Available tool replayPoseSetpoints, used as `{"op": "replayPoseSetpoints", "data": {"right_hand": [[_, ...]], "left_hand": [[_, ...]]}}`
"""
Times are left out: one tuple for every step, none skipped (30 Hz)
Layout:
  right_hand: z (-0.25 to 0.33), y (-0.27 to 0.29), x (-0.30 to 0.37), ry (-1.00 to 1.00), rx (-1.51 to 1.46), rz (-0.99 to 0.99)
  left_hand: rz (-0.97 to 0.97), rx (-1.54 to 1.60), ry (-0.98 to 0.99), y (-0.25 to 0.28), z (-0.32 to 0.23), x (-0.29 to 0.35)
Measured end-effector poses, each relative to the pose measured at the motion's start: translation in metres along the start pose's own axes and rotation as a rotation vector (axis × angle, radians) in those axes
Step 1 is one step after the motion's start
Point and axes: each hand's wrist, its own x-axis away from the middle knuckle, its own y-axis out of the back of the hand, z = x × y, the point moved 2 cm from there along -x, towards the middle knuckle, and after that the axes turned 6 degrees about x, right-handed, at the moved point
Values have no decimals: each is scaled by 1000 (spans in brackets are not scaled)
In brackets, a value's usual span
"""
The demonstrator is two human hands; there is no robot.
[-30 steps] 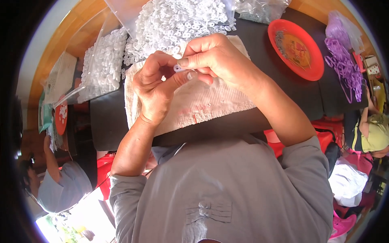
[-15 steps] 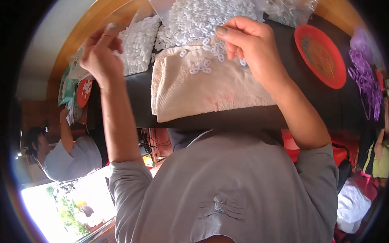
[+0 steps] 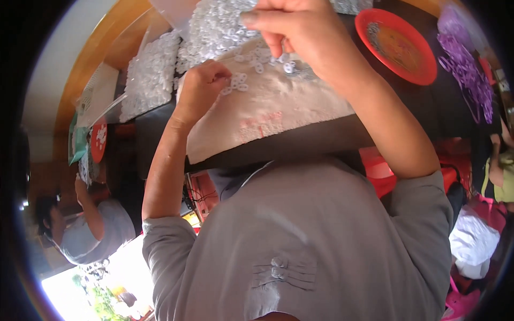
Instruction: The person is manually assembling small white plastic components at a workbench.
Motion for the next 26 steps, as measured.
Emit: {"op": "replayPoseSetpoints", "data": {"right_hand": [[-1, -1, 2, -50, 94, 79], [-4, 1, 1, -94, 190, 157], [-21, 6, 3, -21, 276, 254], [-31, 13, 7, 62, 465, 292], [-41, 16, 13, 117, 622, 289], [-50, 16, 18, 172, 778, 286], [-59, 14, 23, 168, 781, 287], [-63, 9, 28, 219, 809, 264], [-65, 6, 32, 272, 837, 241], [-66, 2, 35, 270, 833, 245], [-64, -4, 37, 286, 869, 258], [-63, -9, 38, 303, 906, 270], [-65, -14, 38, 316, 949, 307], [-68, -16, 39, 317, 948, 308], [-71, -19, 39, 332, 992, 335], [-73, -21, 39, 347, 1037, 362], [-74, -22, 40, 346, 1036, 366], [-75, -22, 41, 334, 1051, 370], [-76, -22, 43, 322, 1067, 373], [-77, -23, 42, 325, 1065, 375], [-77, -24, 42, 320, 1104, 374], [-77, -25, 42, 315, 1143, 372], [-77, -26, 42, 316, 1144, 375], [-76, -27, 42, 312, 1157, 360], [-75, -28, 42, 308, 1170, 345], [-75, -28, 43, 310, 1170, 349]], "left_hand": [[14, -10, 11, -2, 3, 4], [22, -23, 17, -1, 5, 5], [27, -8, 7, -1, 3, 4], [66, 57, 51, -1, 2, 4], [102, 116, 103, -1, 2, 4], [104, 122, 102, -2, 2, 3], [110, 106, 90, -3, 3, 2], [115, 87, 81, -3, 3, 3], [116, 88, 85, -2, 2, 4], [123, 141, 155, -3, 1, 4], [130, 192, 222, -3, 1, 3], [131, 191, 223, -4, -2, 3], [85, 305, 283, -4, -5, 5], [37, 421, 343, -3, -7, 8], [36, 420, 344, -1, -9, 9], [63, 466, 337, 0, -12, 9], [90, 513, 331, 0, -14, 11], [90, 515, 334, -1, -16, 13], [108, 383, 209, -5, -23, 13], [122, 248, 85, -8, -29, 12], [98, 185, 56, -11, -29, 13], [95, 184, 58, -12, -33, 12], [81, 288, 116, -14, -36, 12], [67, 393, 175, -14, -38, 11], [118, 425, 233, -14, -40, 9], [168, 458, 293, -13, -42, 6]]}}
